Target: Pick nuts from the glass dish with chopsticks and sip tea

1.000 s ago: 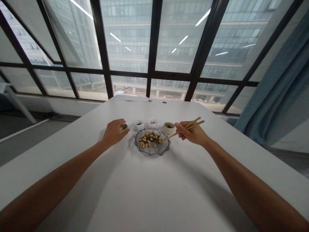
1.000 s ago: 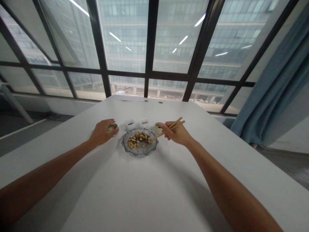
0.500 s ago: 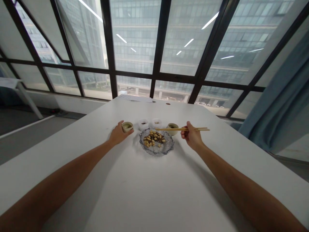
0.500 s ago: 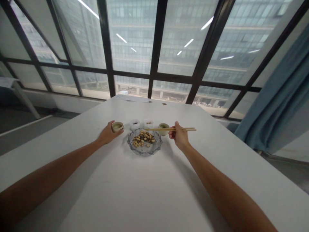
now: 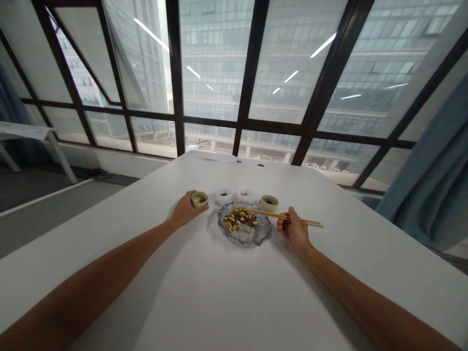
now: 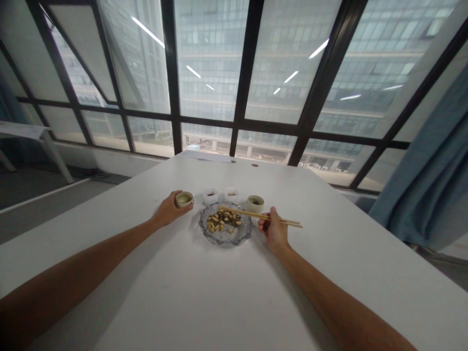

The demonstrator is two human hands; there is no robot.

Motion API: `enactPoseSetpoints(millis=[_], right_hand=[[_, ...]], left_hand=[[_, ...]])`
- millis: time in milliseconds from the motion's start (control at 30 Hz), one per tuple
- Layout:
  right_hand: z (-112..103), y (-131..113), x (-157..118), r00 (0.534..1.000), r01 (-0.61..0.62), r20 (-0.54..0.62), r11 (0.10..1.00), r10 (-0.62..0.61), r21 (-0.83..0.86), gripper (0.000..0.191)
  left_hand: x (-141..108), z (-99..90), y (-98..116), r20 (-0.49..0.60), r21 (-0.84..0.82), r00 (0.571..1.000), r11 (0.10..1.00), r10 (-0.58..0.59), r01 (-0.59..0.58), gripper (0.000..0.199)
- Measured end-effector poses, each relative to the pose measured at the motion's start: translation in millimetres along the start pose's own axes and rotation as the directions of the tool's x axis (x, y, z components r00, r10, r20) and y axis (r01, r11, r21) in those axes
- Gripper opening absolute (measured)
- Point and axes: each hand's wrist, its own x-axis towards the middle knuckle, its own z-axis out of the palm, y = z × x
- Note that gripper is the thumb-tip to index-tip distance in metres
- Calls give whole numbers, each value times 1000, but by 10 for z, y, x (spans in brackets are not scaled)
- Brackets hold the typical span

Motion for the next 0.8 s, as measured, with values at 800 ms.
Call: enactPoseSetpoints(millis=[800], right_hand=[[43,-62,-135,974,228,43,969,-224,-100,57]], left_hand=[[-107,-134,137,-73,-98,992,989,102,-109,75]])
